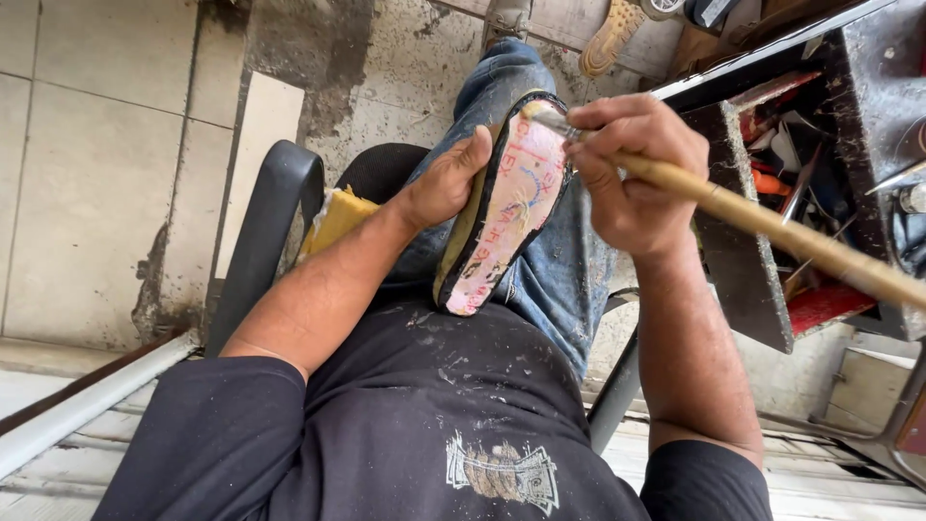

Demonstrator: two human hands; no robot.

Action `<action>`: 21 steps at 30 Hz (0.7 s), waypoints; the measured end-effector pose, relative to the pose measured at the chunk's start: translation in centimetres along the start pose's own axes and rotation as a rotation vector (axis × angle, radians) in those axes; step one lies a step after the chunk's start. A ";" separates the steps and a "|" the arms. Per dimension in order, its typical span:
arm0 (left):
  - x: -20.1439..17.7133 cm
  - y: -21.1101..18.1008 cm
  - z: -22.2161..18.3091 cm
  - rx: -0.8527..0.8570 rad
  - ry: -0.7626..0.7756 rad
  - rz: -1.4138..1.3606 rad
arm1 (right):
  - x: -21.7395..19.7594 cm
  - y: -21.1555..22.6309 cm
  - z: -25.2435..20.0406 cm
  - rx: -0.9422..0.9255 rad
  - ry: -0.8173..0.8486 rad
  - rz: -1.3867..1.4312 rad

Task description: Applying a pink coating to the bottom of a shoe sole using a long-handled brush

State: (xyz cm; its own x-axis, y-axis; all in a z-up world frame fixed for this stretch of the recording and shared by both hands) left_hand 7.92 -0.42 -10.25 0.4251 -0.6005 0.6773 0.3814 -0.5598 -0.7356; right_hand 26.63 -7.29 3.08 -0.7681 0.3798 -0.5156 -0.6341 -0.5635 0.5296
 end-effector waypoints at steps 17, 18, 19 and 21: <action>1.5 -2.9 -1.6 -0.364 -0.140 0.070 | 1.6 0.4 -6.3 0.138 -0.025 0.107; 1.6 -3.0 -1.5 -0.411 -0.162 0.075 | 1.8 0.7 -6.9 0.244 -0.085 0.264; 1.7 -3.2 -1.7 -0.412 -0.163 0.072 | 1.4 0.9 -7.0 0.246 -0.083 0.264; 2.0 -3.5 -1.8 -0.432 -0.176 0.042 | 0.2 0.7 -6.9 0.226 -0.117 0.245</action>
State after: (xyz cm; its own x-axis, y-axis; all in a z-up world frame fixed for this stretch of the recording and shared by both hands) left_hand 5.95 -0.70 -6.27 0.5798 -0.5424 0.6080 0.0001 -0.7462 -0.6657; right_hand 26.60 -12.71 -1.33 -0.8965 0.3422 -0.2815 -0.4237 -0.4766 0.7703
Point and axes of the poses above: each hand's wrist, its own z-axis towards the middle knuckle, its own x-axis out of the palm, y = z × x, the point moved 1 cm from there along z, towards the middle knuckle, and after that the axes turned 15 degrees about -z, right-handed, at the moved point
